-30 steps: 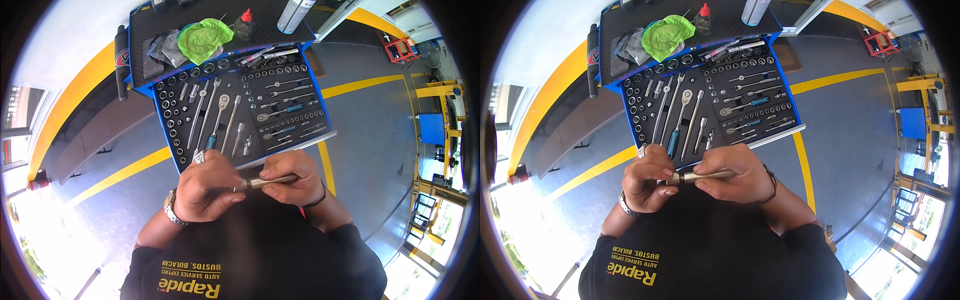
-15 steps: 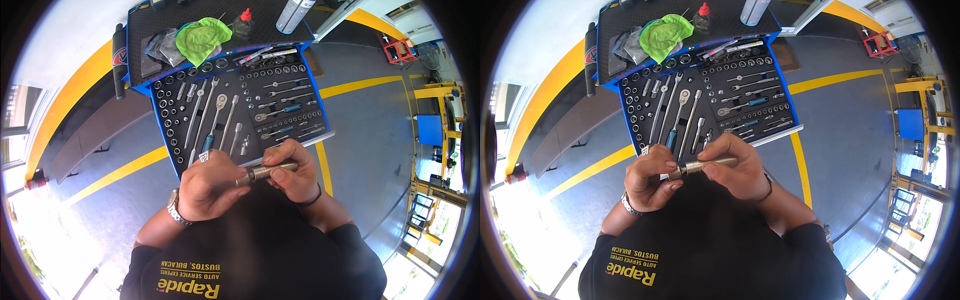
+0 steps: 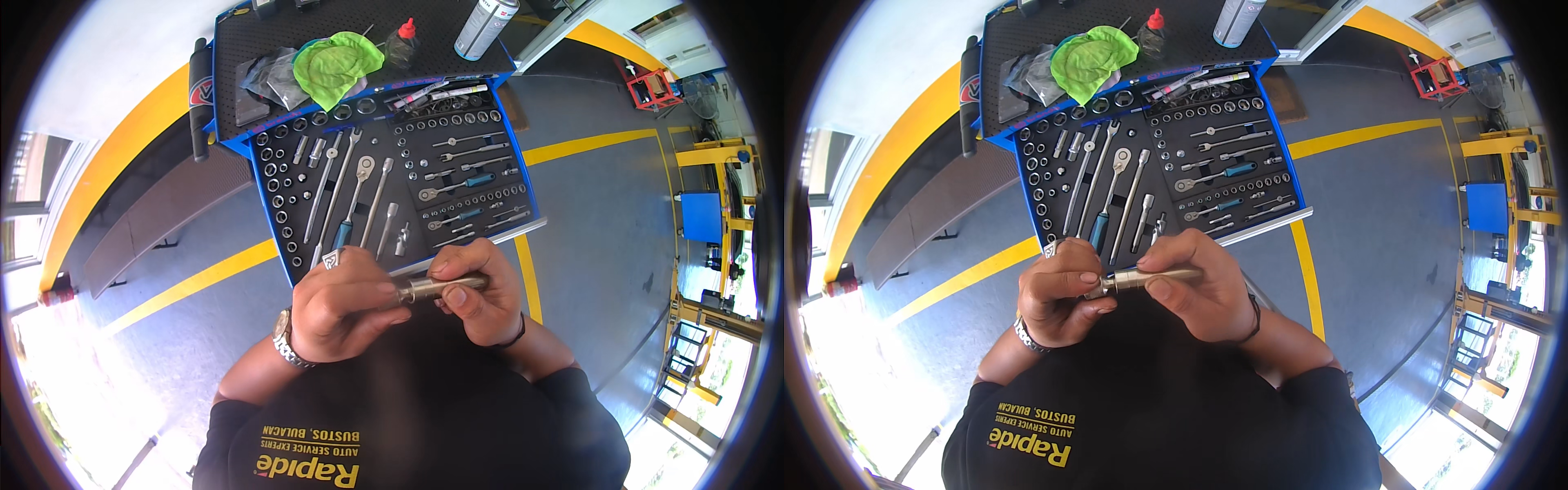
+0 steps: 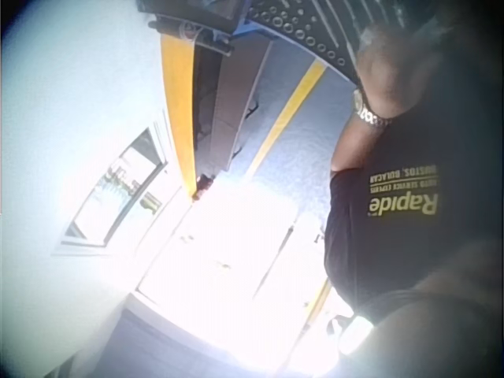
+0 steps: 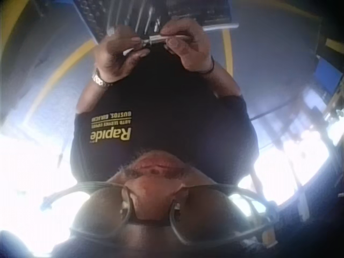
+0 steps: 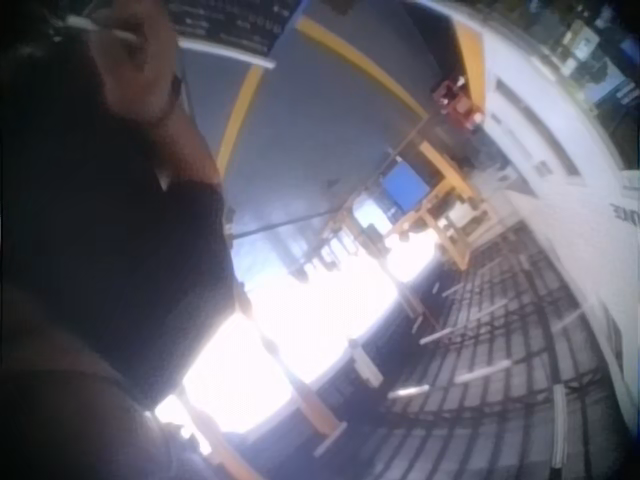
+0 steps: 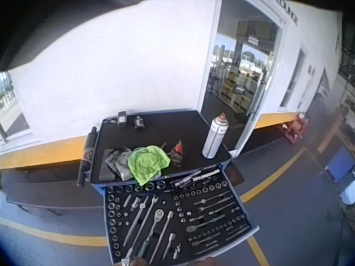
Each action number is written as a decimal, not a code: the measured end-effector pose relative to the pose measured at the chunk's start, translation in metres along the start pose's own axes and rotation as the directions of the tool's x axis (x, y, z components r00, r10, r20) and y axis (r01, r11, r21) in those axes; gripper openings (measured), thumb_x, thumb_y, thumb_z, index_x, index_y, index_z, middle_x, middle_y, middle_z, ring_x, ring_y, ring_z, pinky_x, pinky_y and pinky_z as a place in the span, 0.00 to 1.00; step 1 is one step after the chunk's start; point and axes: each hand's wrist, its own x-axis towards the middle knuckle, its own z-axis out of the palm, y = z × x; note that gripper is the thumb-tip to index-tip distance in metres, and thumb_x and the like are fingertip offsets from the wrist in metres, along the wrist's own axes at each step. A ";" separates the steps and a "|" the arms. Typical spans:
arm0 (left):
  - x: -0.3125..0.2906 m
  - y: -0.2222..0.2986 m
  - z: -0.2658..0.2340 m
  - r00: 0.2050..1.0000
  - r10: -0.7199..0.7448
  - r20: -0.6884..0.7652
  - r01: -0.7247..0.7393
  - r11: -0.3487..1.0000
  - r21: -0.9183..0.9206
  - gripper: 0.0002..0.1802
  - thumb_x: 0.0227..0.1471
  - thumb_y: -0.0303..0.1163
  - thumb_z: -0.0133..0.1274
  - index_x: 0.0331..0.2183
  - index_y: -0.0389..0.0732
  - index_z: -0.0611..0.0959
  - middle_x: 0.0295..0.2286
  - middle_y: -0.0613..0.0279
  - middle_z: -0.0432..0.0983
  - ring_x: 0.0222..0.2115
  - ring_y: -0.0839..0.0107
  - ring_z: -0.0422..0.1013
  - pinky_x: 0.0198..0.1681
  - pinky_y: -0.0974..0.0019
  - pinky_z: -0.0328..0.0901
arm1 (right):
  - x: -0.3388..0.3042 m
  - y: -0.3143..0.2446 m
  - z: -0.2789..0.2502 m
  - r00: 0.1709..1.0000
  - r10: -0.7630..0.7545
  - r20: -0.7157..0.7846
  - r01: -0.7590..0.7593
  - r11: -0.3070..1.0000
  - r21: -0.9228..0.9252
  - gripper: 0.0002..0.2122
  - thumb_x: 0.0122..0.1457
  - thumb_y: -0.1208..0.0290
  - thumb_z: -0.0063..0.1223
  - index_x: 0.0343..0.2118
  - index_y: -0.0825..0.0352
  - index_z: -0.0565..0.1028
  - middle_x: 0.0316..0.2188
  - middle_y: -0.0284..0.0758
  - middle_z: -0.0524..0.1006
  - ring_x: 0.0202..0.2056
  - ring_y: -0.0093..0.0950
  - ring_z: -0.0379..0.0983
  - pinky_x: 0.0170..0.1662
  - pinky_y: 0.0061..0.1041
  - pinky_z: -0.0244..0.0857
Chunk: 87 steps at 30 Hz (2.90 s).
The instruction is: The person organizes tools in a blue toolbox, wiping a socket with a cloth and placing it in a drawer. They open and close multiple drawers, inspecting and arranging sockets, wrenches, and spray cans. The person picks up a ratchet and socket, assembles them, and places them back in the drawer before closing it.
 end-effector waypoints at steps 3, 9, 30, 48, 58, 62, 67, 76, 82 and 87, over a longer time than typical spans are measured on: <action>-0.007 -0.002 0.006 0.999 -0.034 -0.025 0.032 0.996 -0.089 0.22 0.43 0.27 0.70 0.39 0.37 0.75 0.26 0.58 0.76 0.23 0.65 0.74 0.26 0.64 0.67 | -0.005 -0.003 0.001 0.952 0.307 -0.006 -0.286 0.893 0.347 0.08 0.64 0.68 0.52 0.41 0.67 0.71 0.27 0.33 0.73 0.24 0.18 0.69 0.24 0.17 0.61; -0.019 0.001 0.010 0.985 -0.171 -0.019 0.167 0.977 -0.136 0.23 0.44 0.31 0.70 0.38 0.37 0.75 0.28 0.55 0.78 0.25 0.63 0.77 0.28 0.65 0.70 | -0.001 0.000 -0.010 0.854 0.487 0.181 -0.503 0.687 0.524 0.12 0.65 0.62 0.51 0.40 0.68 0.71 0.23 0.31 0.72 0.21 0.16 0.66 0.19 0.16 0.56; -0.005 0.018 -0.001 0.888 -0.446 0.112 0.450 0.893 -0.012 0.12 0.52 0.34 0.64 0.33 0.38 0.80 0.25 0.60 0.81 0.24 0.70 0.79 0.28 0.70 0.71 | 0.000 -0.012 -0.031 0.939 0.303 0.162 -0.254 0.930 -0.265 0.07 0.59 0.70 0.60 0.35 0.69 0.77 0.27 0.29 0.78 0.27 0.15 0.71 0.30 0.18 0.61; -0.015 -0.003 -0.015 0.782 -0.585 0.213 0.623 0.735 -0.267 0.12 0.52 0.30 0.63 0.37 0.37 0.80 0.26 0.62 0.82 0.24 0.76 0.77 0.29 0.73 0.71 | 0.012 -0.006 -0.032 0.946 0.260 0.194 -0.165 0.899 -0.405 0.11 0.60 0.66 0.58 0.37 0.70 0.77 0.24 0.37 0.78 0.26 0.26 0.76 0.30 0.22 0.66; -0.015 -0.024 -0.010 0.839 -0.535 0.099 0.532 0.845 0.057 0.17 0.47 0.26 0.67 0.40 0.38 0.81 0.32 0.55 0.83 0.32 0.70 0.80 0.34 0.70 0.71 | 0.026 0.005 -0.035 0.937 0.319 0.141 -0.218 0.852 -0.476 0.12 0.61 0.65 0.57 0.40 0.71 0.76 0.27 0.38 0.80 0.30 0.26 0.78 0.35 0.24 0.69; -0.005 -0.036 -0.008 0.812 -0.561 0.163 0.544 0.828 0.138 0.18 0.47 0.25 0.67 0.41 0.36 0.82 0.33 0.56 0.83 0.32 0.70 0.80 0.36 0.69 0.71 | 0.030 0.021 -0.049 0.925 0.355 0.137 -0.269 0.866 -0.422 0.13 0.61 0.65 0.56 0.41 0.71 0.77 0.29 0.38 0.80 0.30 0.25 0.77 0.35 0.23 0.69; -0.003 -0.058 0.001 0.768 -0.607 0.206 0.608 0.791 0.067 0.15 0.49 0.24 0.64 0.41 0.34 0.83 0.33 0.57 0.83 0.33 0.73 0.79 0.37 0.72 0.71 | 0.038 0.042 -0.075 0.890 0.425 0.165 -0.358 0.876 -0.324 0.14 0.62 0.64 0.56 0.43 0.70 0.77 0.29 0.36 0.79 0.31 0.22 0.75 0.36 0.21 0.68; 0.031 -0.196 0.048 0.594 -0.798 -0.099 0.804 0.594 0.032 0.16 0.50 0.31 0.64 0.42 0.40 0.85 0.30 0.56 0.83 0.30 0.70 0.79 0.34 0.68 0.72 | 0.101 0.122 -0.158 0.953 0.224 -0.201 -0.293 0.848 -0.442 0.15 0.62 0.71 0.56 0.49 0.71 0.74 0.34 0.34 0.79 0.33 0.20 0.74 0.38 0.21 0.69; 0.081 -0.297 0.063 0.875 -0.477 -0.084 0.439 0.708 0.554 0.14 0.48 0.30 0.63 0.40 0.42 0.85 0.32 0.60 0.82 0.36 0.64 0.77 0.40 0.63 0.70 | 0.158 0.169 -0.232 0.929 0.111 -0.353 -0.288 0.817 -0.499 0.19 0.61 0.74 0.55 0.54 0.71 0.70 0.44 0.40 0.77 0.36 0.23 0.75 0.40 0.23 0.70; 0.075 -0.308 0.057 0.942 -0.335 -0.008 0.190 0.514 0.837 0.15 0.47 0.34 0.62 0.39 0.46 0.84 0.38 0.63 0.80 0.42 0.58 0.72 0.46 0.55 0.66 | 0.148 0.173 -0.237 0.922 -0.005 -0.387 -0.199 0.852 -0.484 0.14 0.62 0.77 0.53 0.51 0.70 0.72 0.45 0.38 0.73 0.33 0.20 0.73 0.36 0.20 0.69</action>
